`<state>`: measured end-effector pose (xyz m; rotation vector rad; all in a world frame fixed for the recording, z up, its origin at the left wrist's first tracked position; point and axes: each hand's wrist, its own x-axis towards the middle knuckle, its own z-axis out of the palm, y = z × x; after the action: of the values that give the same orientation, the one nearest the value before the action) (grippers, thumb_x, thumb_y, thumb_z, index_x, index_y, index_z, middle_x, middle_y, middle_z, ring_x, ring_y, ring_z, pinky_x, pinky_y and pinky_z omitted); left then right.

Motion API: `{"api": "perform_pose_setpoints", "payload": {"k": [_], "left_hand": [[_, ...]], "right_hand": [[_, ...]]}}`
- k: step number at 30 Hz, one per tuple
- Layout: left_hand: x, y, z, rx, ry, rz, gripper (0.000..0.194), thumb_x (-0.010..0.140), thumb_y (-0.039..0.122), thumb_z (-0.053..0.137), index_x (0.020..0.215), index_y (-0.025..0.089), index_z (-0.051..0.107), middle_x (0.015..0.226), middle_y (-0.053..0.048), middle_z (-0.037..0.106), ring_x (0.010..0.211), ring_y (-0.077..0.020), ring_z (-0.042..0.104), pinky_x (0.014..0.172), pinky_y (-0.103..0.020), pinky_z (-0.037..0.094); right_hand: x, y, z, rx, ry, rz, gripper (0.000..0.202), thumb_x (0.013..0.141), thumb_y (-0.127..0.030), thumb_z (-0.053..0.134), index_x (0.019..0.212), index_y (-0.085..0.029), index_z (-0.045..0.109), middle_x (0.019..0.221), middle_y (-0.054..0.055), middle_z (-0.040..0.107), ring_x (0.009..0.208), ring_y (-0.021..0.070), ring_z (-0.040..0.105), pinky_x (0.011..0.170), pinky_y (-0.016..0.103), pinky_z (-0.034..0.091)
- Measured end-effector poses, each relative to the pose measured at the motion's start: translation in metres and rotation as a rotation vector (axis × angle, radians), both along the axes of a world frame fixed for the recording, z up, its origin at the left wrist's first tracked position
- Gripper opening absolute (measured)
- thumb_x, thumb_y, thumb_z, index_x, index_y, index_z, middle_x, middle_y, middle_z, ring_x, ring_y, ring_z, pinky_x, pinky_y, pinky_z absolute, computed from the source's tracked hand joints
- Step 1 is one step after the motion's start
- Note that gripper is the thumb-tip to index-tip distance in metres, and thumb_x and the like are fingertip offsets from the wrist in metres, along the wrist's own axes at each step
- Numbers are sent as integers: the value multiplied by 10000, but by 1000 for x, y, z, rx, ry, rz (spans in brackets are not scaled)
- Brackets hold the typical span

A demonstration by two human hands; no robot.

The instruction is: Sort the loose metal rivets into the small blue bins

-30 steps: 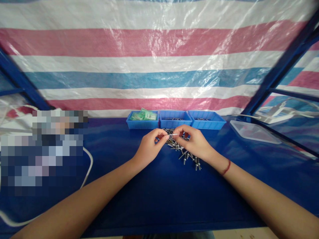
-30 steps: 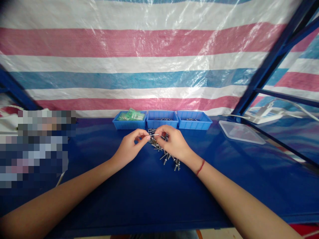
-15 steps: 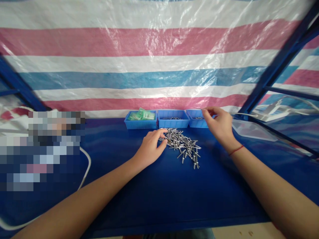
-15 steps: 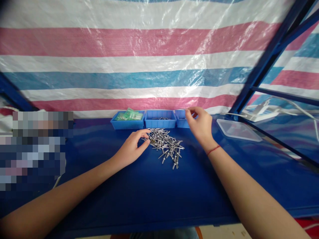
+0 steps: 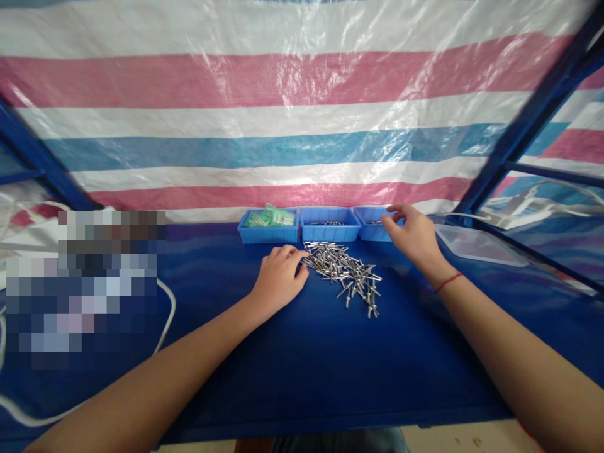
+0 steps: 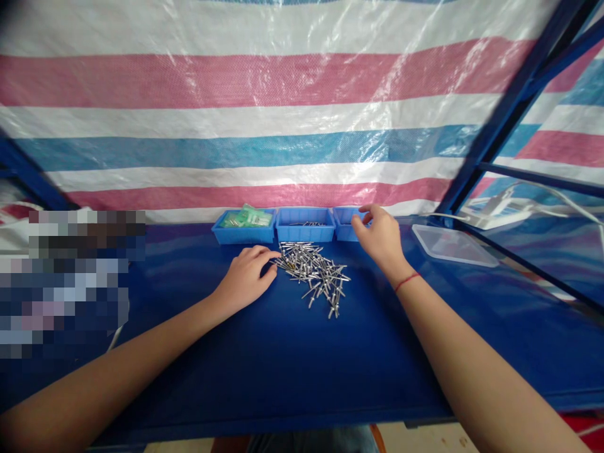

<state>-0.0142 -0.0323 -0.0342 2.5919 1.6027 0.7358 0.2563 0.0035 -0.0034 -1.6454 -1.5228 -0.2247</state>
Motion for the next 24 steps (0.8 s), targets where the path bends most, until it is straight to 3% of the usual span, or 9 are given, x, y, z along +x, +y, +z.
{"api": "perform_pose_setpoints", "payload": {"k": [6, 15, 24], "left_hand": [[-10, 9, 3, -19, 37, -32, 217, 883, 269, 460, 924, 222, 668, 1003, -29, 647, 957, -228, 554, 842, -372, 421], [-10, 11, 0, -32, 65, -53, 247, 920, 294, 407, 891, 211, 638, 976, -37, 636, 931, -218, 547, 813, -360, 404], [-8, 6, 4, -41, 45, -80, 174, 876, 305, 478, 904, 228, 631, 1005, -22, 626, 957, -235, 541, 782, -379, 400]], "right_hand": [[-32, -13, 0, -39, -60, 247, 224, 783, -281, 531, 922, -149, 646, 757, 60, 657, 680, 193, 581, 661, 309, 425], [-69, -29, -12, -114, -181, 632, 113, 800, -192, 519, 801, -179, 632, 795, 36, 672, 737, 171, 586, 728, 317, 435], [-70, -29, -14, -151, -188, 674, 118, 819, -186, 510, 786, -179, 623, 817, 38, 680, 749, 168, 589, 751, 326, 431]]}}
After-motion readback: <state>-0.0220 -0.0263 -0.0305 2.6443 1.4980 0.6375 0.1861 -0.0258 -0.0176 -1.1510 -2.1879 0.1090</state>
